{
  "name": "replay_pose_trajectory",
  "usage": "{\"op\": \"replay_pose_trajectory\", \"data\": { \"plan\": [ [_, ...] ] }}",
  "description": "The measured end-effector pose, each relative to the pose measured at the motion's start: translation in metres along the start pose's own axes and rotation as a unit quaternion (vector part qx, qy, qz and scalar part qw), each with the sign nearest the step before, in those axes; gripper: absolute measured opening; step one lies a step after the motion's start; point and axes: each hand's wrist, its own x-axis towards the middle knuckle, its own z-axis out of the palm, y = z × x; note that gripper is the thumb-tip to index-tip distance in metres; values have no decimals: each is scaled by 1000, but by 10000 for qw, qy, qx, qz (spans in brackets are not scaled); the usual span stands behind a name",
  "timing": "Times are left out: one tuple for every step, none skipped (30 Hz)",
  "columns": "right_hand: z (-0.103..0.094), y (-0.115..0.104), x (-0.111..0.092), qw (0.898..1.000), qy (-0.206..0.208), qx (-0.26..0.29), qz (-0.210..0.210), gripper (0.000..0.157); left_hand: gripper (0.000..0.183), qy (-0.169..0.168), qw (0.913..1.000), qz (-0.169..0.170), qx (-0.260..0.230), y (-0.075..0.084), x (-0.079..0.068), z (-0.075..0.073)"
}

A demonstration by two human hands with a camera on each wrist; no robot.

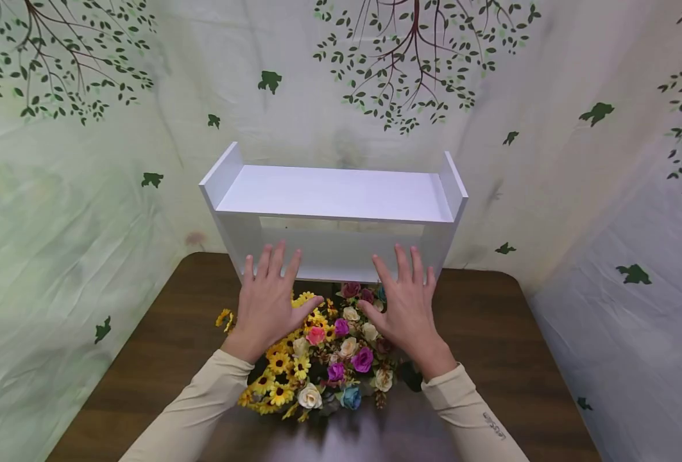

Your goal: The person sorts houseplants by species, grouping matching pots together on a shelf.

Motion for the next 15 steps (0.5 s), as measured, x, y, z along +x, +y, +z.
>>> {"op": "replay_pose_trajectory", "data": {
  "plan": [
    [0,-1,0,10000,-15,46,36,83,95,-21,10000,-20,-11,-1,0,-1],
    [0,-2,0,9999,-28,86,65,82,95,-33,10000,-41,-28,-2,0,-1],
    [-1,-2,1,9998,-47,142,97,81,95,-59,10000,-67,-43,-3,1,-1],
    [-2,-3,1,9997,-63,207,125,79,96,-76,9999,-86,-84,-3,1,-1],
    [-2,-3,1,9995,-68,289,146,78,96,-76,9999,-85,-104,-4,1,0],
    [-3,-3,2,9990,-59,409,164,76,96,-61,9999,-72,-135,-4,1,0],
    [-3,-3,2,9982,-38,566,192,73,97,-28,9998,-45,-169,-4,0,1],
    [-4,-4,2,9967,-10,781,225,71,96,29,9998,9,-177,-4,0,2],
    [-4,-4,1,9946,45,1003,243,68,95,118,9997,106,-199,-5,-1,2],
    [-5,-3,1,9922,120,1217,262,64,93,240,9992,255,-209,-6,-1,3],
    [-6,-3,1,9893,212,1421,270,60,90,394,9980,442,-219,-7,-2,3],
    [-7,-3,0,9863,299,1600,282,57,86,548,9961,650,-245,-9,-4,3],
    [-8,-2,0,9836,388,1736,287,53,81,706,9934,869,-266,-11,-5,3],
    [-9,-1,-1,9816,491,1827,270,49,77,849,9900,1090,-285,-14,-7,2],
    [-11,1,-1,9804,606,1860,231,46,73,973,9863,1290,-339,-16,-9,2]
  ]
}}
